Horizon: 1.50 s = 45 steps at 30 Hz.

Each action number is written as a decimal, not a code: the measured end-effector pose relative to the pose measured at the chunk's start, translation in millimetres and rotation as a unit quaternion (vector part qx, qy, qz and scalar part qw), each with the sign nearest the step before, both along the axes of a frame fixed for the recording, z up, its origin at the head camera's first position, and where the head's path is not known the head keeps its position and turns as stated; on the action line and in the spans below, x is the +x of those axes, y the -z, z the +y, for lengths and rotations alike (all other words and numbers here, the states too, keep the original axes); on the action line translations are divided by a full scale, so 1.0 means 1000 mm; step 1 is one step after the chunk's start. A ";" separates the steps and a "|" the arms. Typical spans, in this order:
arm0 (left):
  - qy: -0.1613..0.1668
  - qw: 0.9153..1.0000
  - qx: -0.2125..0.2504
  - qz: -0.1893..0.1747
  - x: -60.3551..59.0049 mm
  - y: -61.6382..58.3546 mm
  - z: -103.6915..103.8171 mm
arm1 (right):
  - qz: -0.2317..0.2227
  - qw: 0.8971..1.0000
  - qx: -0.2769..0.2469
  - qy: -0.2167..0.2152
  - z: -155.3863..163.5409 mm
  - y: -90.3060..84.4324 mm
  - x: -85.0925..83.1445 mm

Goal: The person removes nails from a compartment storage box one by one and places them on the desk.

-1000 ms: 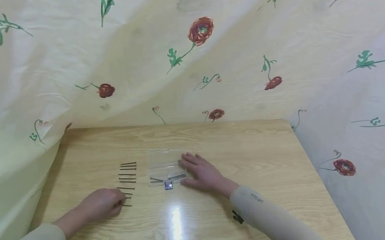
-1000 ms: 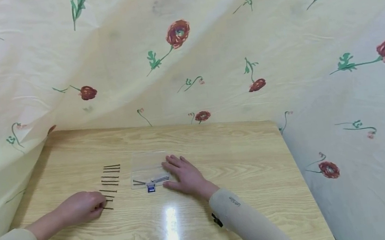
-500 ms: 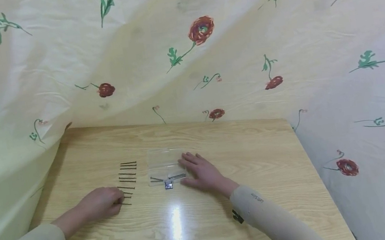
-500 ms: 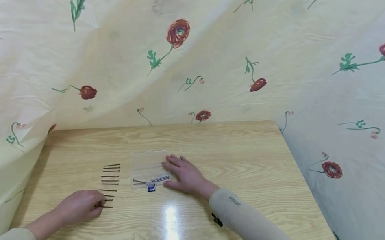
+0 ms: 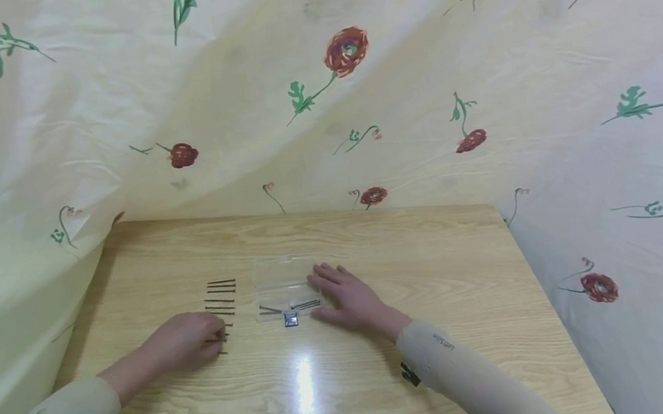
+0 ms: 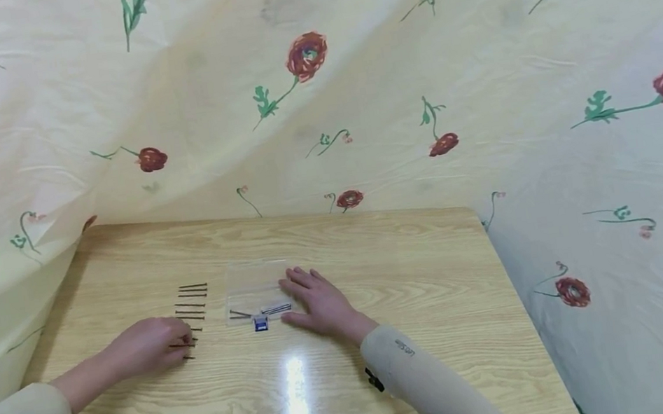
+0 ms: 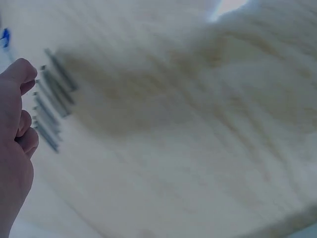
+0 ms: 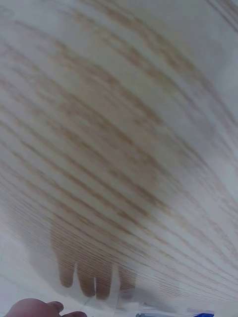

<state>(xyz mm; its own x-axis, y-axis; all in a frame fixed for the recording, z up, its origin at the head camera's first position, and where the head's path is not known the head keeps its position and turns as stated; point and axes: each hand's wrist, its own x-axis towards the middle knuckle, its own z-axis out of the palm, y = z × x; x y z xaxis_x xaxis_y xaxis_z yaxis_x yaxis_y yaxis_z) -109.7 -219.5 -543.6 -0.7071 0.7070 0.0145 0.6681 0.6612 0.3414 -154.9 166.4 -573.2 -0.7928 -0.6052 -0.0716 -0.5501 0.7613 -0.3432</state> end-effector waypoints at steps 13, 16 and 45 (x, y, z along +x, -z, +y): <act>0.025 1.000 -0.009 0.015 -0.045 -0.019 0.063 | -0.008 1.000 -0.006 0.000 0.000 -0.003 0.001; 0.041 0.999 -0.004 0.019 -0.049 -0.015 0.069 | -0.009 1.000 -0.004 0.002 -0.001 -0.004 0.002; 0.096 0.995 -0.039 -0.007 -0.069 -0.004 0.089 | -0.007 1.000 0.006 0.001 0.000 -0.010 -0.001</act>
